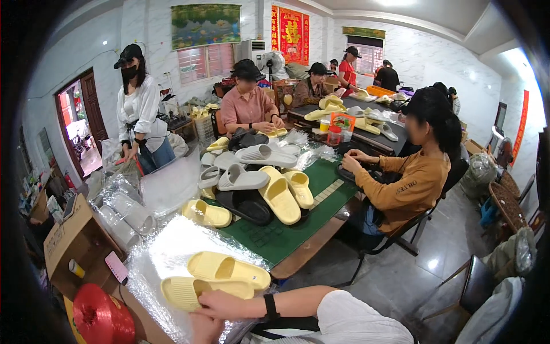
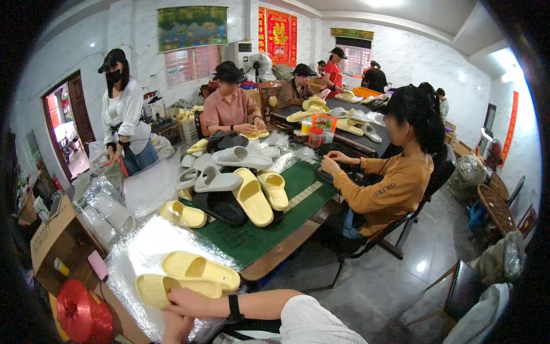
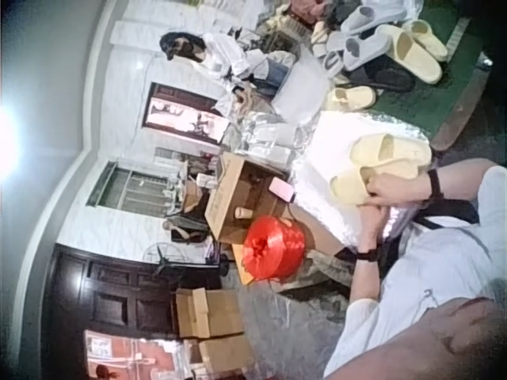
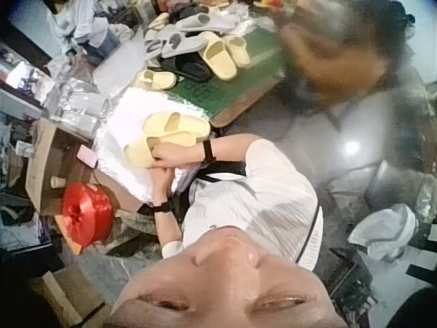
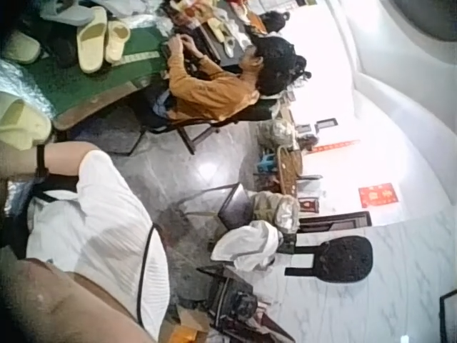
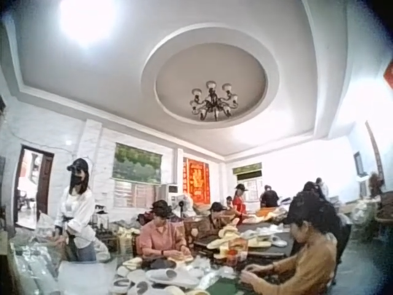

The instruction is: Packing manufactured foam sandals into plastic bags and preparing them for shipping.

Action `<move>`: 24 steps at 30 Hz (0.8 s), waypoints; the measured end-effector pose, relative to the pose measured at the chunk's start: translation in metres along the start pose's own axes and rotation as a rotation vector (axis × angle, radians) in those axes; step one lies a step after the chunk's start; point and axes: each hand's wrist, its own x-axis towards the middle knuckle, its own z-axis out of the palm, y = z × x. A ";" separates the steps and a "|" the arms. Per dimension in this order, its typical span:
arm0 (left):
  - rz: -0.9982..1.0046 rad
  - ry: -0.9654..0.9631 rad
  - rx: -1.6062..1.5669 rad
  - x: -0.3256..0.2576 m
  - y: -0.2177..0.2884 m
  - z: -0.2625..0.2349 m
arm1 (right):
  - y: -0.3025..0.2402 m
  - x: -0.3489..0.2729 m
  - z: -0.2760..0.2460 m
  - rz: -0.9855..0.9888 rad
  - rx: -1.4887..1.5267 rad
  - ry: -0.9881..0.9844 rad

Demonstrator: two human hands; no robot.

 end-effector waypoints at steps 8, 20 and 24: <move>0.064 0.099 0.134 0.006 -0.036 0.018 | -0.002 0.019 0.029 0.174 0.382 0.006; 0.081 0.084 0.450 -0.001 0.002 -0.001 | 0.040 0.039 -0.002 0.188 0.170 0.299; 0.072 0.052 0.449 0.002 0.011 -0.002 | 0.050 0.038 0.006 0.309 0.149 0.151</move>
